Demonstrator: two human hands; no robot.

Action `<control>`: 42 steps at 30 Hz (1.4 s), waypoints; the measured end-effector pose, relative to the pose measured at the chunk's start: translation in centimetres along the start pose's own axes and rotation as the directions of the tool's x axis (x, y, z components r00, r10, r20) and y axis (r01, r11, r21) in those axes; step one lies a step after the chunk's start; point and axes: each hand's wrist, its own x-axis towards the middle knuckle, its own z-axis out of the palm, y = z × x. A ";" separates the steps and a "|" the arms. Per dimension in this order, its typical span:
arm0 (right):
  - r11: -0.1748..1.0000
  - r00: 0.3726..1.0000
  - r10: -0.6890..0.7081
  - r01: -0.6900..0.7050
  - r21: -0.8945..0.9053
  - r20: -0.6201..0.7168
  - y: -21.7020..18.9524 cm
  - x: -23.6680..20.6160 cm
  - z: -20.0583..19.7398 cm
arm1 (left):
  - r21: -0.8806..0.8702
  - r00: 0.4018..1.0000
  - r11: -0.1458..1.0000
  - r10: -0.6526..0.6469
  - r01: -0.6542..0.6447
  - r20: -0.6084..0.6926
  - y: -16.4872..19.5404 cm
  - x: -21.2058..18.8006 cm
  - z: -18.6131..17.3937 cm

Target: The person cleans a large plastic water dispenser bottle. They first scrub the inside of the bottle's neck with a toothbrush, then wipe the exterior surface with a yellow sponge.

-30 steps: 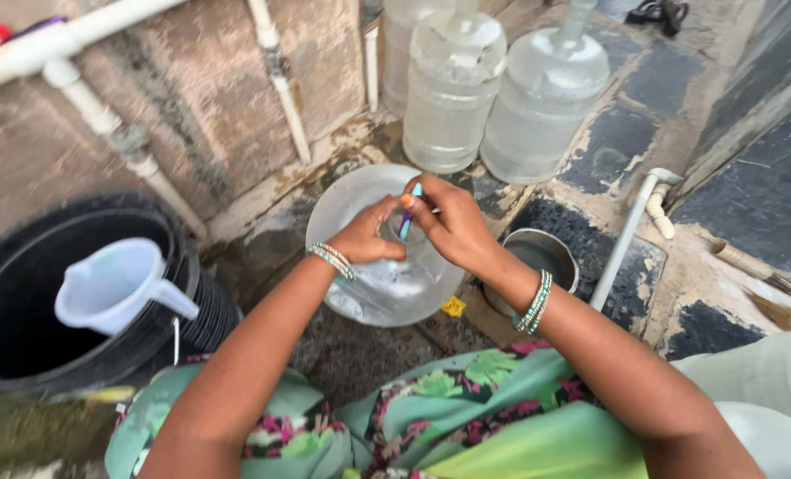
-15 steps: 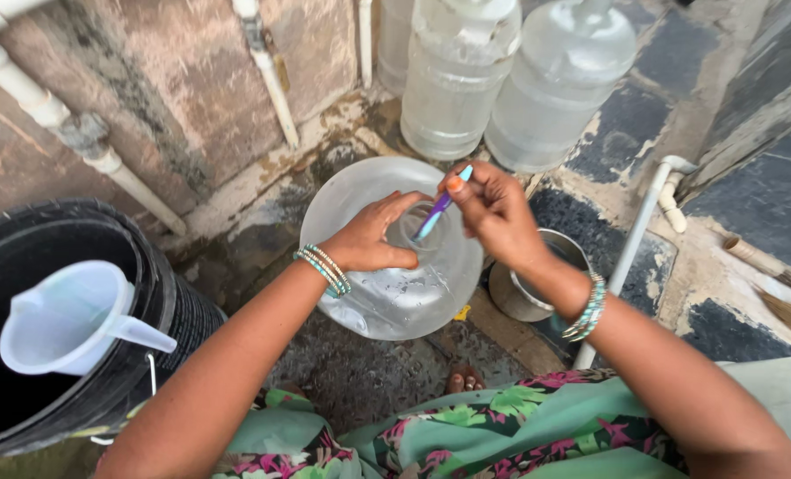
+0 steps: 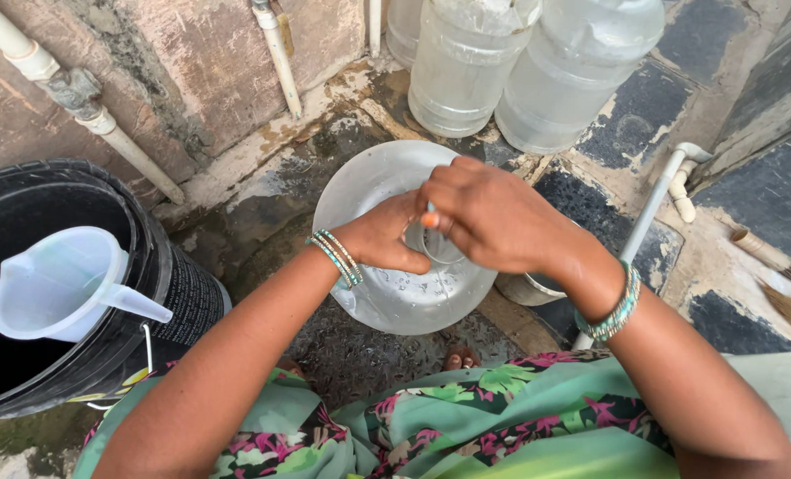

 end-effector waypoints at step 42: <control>0.772 0.781 0.541 -0.313 0.553 -0.313 0.8 -2.9 0.9 | 0.260 0.993 0.959 -0.114 0.115 -0.020 2.6 0.5 -4.1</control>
